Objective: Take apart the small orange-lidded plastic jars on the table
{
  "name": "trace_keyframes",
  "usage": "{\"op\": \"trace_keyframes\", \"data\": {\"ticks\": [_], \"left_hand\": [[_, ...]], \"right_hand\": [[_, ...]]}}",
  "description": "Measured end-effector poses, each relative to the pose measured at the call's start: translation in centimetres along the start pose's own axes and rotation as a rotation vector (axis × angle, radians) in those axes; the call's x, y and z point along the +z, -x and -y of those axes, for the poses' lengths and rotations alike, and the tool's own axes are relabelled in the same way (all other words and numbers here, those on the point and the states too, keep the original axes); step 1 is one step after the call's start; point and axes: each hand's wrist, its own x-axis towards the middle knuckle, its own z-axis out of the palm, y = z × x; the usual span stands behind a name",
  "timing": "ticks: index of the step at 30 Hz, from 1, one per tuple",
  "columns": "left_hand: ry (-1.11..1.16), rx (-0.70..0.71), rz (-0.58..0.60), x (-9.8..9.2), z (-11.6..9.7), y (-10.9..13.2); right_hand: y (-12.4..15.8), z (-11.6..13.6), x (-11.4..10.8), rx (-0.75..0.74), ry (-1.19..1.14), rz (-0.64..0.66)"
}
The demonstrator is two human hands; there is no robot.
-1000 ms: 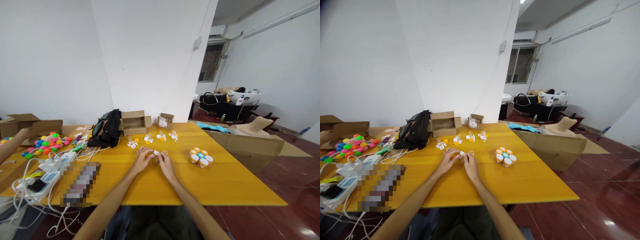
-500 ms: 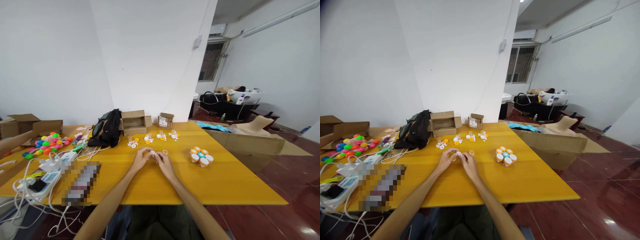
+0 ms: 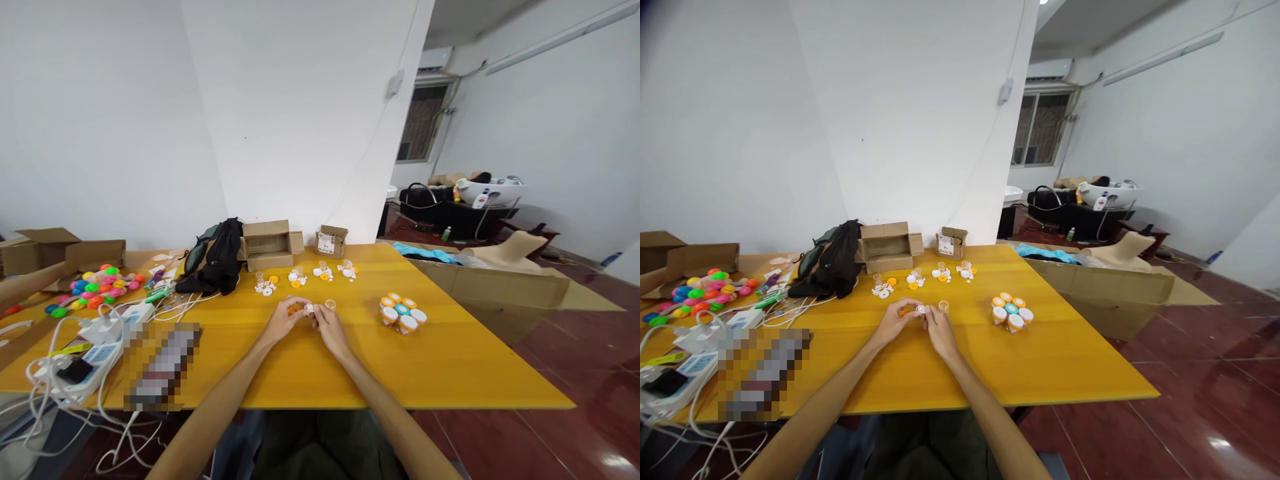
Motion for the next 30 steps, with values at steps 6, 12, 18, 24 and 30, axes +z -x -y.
{"op": "trace_keyframes", "data": {"ticks": [6,12,18,24,30], "left_hand": [[-0.127,0.031,-0.024,0.4,0.3,0.1],[-0.310,0.042,-0.015,0.7,0.3,0.3],[-0.376,0.071,0.014,0.7,-0.3,0.4],[-0.397,0.097,0.025,0.7,-0.3,0.5],[-0.392,0.115,0.045,0.7,-0.6,0.7]], "right_hand": [[0.1,0.4,-0.1,0.057,-0.024,-0.033],[0.1,0.6,-0.1,0.073,-0.012,-0.086],[0.0,0.2,-0.2,0.041,-0.027,-0.062],[-0.3,0.1,-0.2,0.034,-0.134,0.007],[0.1,0.6,-0.2,0.007,-0.045,-0.020]]}}
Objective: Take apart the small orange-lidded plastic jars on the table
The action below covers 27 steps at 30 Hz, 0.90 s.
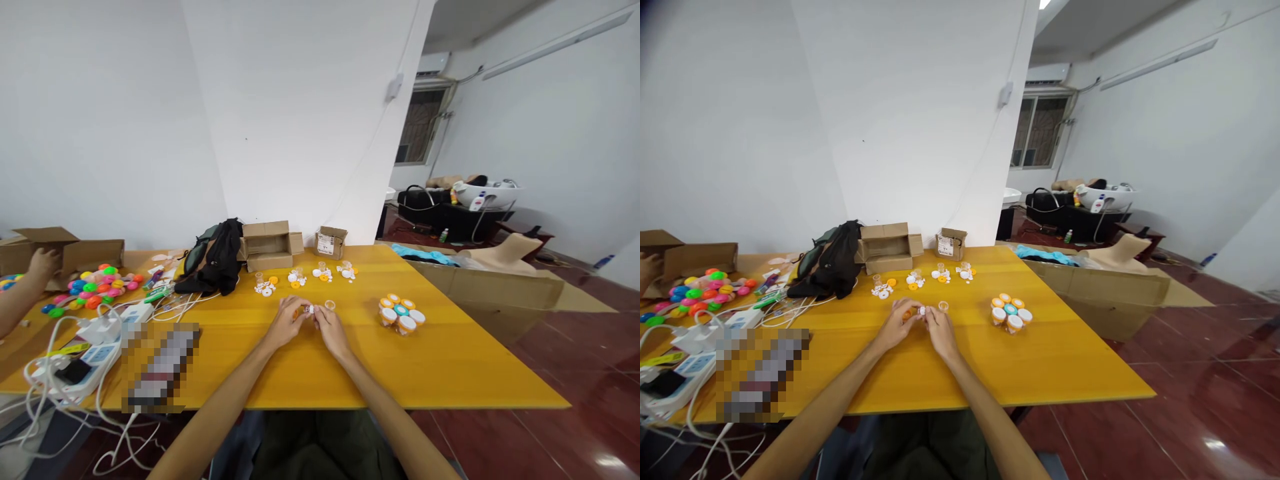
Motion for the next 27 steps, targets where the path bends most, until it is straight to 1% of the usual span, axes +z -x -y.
{"op": "trace_keyframes", "data": {"ticks": [3,6,9,16,22,27], "left_hand": [[0.017,0.011,-0.011,-0.05,-0.09,0.05],[0.017,0.006,-0.023,-0.03,-0.07,0.00],[0.014,-0.005,-0.029,0.03,-0.09,-0.05],[-0.006,0.016,-0.029,0.09,-0.25,-0.01],[-0.050,0.018,-0.071,0.32,-0.05,-0.04],[0.007,0.000,-0.083,0.43,-0.07,-0.15]], "right_hand": [[0.33,0.30,0.00,-0.035,0.094,-0.042],[0.45,0.42,0.03,-0.071,0.141,-0.055],[0.36,0.32,0.07,-0.085,0.137,-0.052],[0.23,0.29,0.01,-0.055,0.117,-0.065],[0.31,0.48,-0.10,-0.064,0.125,-0.107],[0.20,0.20,-0.06,-0.054,0.109,-0.102]]}}
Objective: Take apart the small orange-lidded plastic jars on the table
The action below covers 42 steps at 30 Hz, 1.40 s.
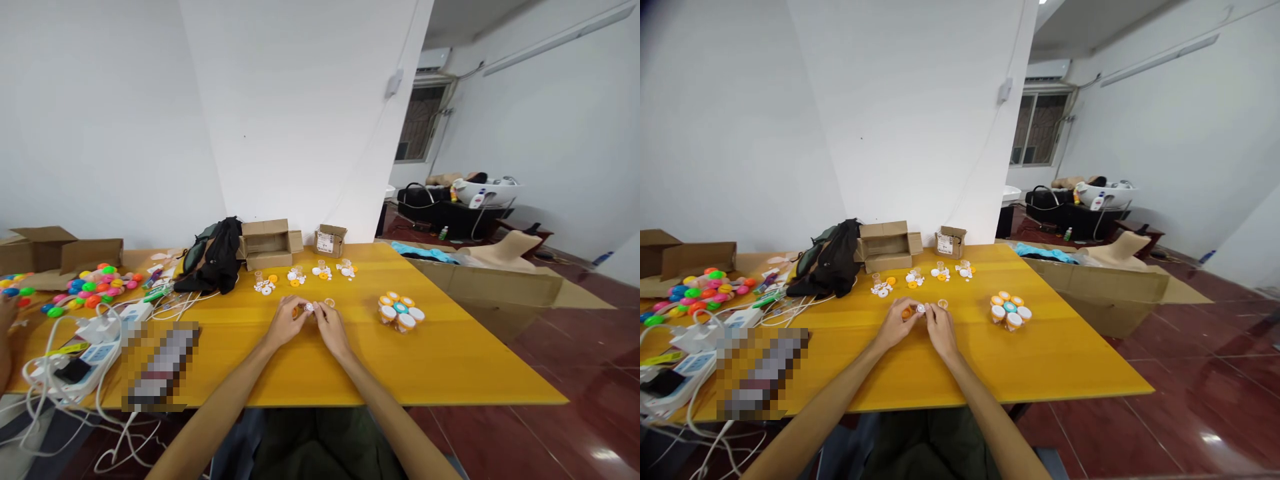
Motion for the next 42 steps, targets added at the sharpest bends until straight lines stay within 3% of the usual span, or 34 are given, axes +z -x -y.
{"op": "trace_keyframes", "data": {"ticks": [8,15,24,34,42], "left_hand": [[0.085,-0.021,-0.022,-0.1,0.0,-0.1],[0.016,0.003,-0.022,0.2,0.3,-0.1],[-0.152,0.023,0.068,0.1,0.7,0.3],[-0.173,-0.024,0.155,-0.2,1.2,0.3],[-0.134,-0.050,0.142,-1.6,2.1,0.4]], "right_hand": [[0.1,-0.1,0.0,-0.018,-0.008,-0.009],[0.1,0.2,-0.1,-0.018,0.028,-0.058],[0.3,-0.6,0.3,-0.051,0.210,-0.157],[0.4,-2.0,0.3,-0.070,0.406,-0.071],[0.6,-0.8,0.0,0.005,0.457,0.028]]}}
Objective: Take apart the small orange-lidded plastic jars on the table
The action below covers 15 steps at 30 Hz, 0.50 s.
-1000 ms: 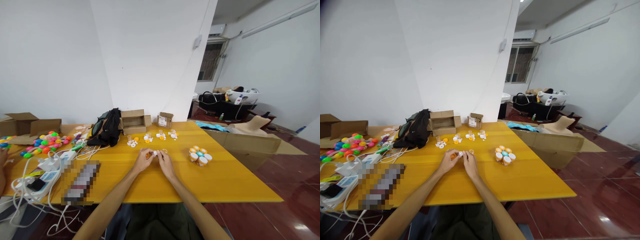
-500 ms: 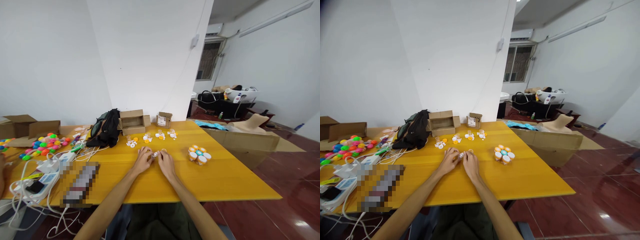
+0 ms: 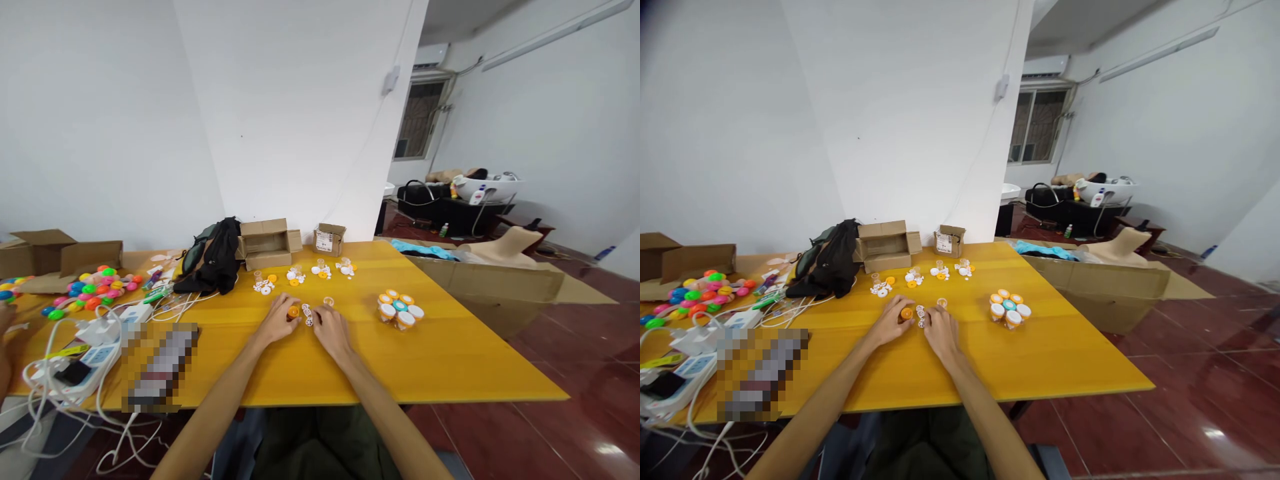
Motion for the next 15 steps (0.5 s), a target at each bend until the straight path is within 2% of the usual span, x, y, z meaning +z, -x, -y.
{"op": "trace_keyframes", "data": {"ticks": [5,8,12,15], "left_hand": [[0.070,-0.022,0.009,0.0,-0.2,-0.2],[0.153,-0.022,-0.006,0.0,-0.6,-0.4],[0.305,-0.024,-0.068,0.0,-0.9,-0.7],[0.410,-0.035,-0.091,0.0,-1.0,-0.8]], "right_hand": [[0.1,0.9,-0.7,0.049,0.073,0.049],[-0.1,0.9,-0.9,0.029,0.005,0.034],[-0.5,0.5,-0.8,-0.026,-0.331,0.007],[-0.8,0.5,-0.6,0.015,-0.648,0.089]]}}
